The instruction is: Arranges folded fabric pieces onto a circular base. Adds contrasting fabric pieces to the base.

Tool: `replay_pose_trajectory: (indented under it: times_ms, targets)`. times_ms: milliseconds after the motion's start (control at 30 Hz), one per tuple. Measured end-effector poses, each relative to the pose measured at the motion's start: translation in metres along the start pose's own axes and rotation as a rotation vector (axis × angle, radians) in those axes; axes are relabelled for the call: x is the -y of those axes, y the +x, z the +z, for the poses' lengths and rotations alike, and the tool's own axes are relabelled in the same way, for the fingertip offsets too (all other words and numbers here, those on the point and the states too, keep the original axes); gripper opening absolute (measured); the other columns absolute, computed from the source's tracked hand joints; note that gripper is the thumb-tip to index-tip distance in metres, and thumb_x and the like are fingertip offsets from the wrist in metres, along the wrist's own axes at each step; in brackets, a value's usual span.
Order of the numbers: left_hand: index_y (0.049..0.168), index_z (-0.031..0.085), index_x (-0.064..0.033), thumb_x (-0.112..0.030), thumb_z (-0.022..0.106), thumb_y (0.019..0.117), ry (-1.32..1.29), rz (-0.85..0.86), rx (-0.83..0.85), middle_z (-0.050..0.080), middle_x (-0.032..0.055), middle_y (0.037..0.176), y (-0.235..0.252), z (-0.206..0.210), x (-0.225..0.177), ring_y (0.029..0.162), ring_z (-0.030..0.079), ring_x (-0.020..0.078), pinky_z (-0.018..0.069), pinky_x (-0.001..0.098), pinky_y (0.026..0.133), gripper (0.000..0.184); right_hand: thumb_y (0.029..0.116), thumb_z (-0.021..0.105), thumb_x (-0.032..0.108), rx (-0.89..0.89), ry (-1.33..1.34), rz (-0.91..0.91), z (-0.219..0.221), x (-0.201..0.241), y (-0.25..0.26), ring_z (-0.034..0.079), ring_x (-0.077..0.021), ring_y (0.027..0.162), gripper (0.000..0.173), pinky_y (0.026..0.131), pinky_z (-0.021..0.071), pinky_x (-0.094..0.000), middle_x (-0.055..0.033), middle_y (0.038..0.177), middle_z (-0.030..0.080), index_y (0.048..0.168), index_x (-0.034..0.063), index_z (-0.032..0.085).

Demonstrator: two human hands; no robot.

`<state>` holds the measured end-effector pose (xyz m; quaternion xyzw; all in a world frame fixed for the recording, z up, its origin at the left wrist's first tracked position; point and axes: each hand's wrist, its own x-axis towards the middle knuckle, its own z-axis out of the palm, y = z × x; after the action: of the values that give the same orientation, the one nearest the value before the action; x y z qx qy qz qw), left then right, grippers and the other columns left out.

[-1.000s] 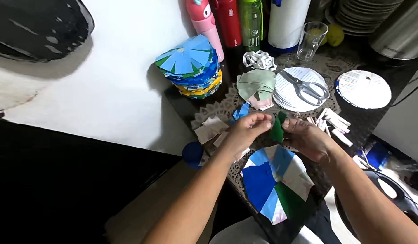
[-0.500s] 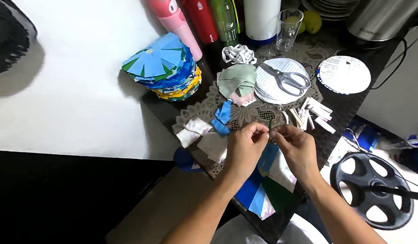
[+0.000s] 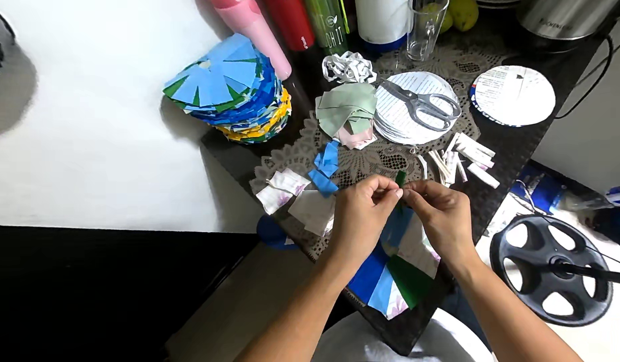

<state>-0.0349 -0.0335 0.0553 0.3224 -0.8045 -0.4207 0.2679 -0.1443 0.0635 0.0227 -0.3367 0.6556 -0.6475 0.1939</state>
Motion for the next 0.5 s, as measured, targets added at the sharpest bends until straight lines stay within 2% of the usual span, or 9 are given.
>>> replay_pose_trajectory:
  times_ms: [300, 500]
  targets:
    - [0.093, 0.073, -0.0069, -0.01, 0.07, 0.0947, 0.066, 0.02, 0.022, 0.07, -0.0015, 0.08, 0.0018, 0.0003, 0.0008, 0.068, 0.064, -0.0022, 0.0532, 0.0147, 0.064, 0.005, 0.0909, 0.069, 0.002, 0.002, -0.016, -0.055, -0.0012, -0.0035, -0.0003, 0.064, 0.0033, 0.068, 0.007, 0.063, 0.054, -0.0135, 0.0028, 0.079, 0.071, 0.09, 0.0037, 0.075]
    - [0.09, 0.072, -0.0078, -0.009, 0.071, 0.0941, 0.001, -0.037, 0.088, 0.069, -0.0025, 0.077, 0.0074, -0.0018, 0.0016, 0.066, 0.063, -0.0008, 0.0538, 0.0168, 0.063, 0.004, 0.0917, 0.069, 0.002, 0.038, 0.153, 0.115, -0.005, -0.0046, 0.0029, 0.066, -0.0033, 0.068, 0.009, 0.066, 0.0567, -0.0202, 0.0018, 0.076, 0.071, 0.088, 0.0058, 0.075]
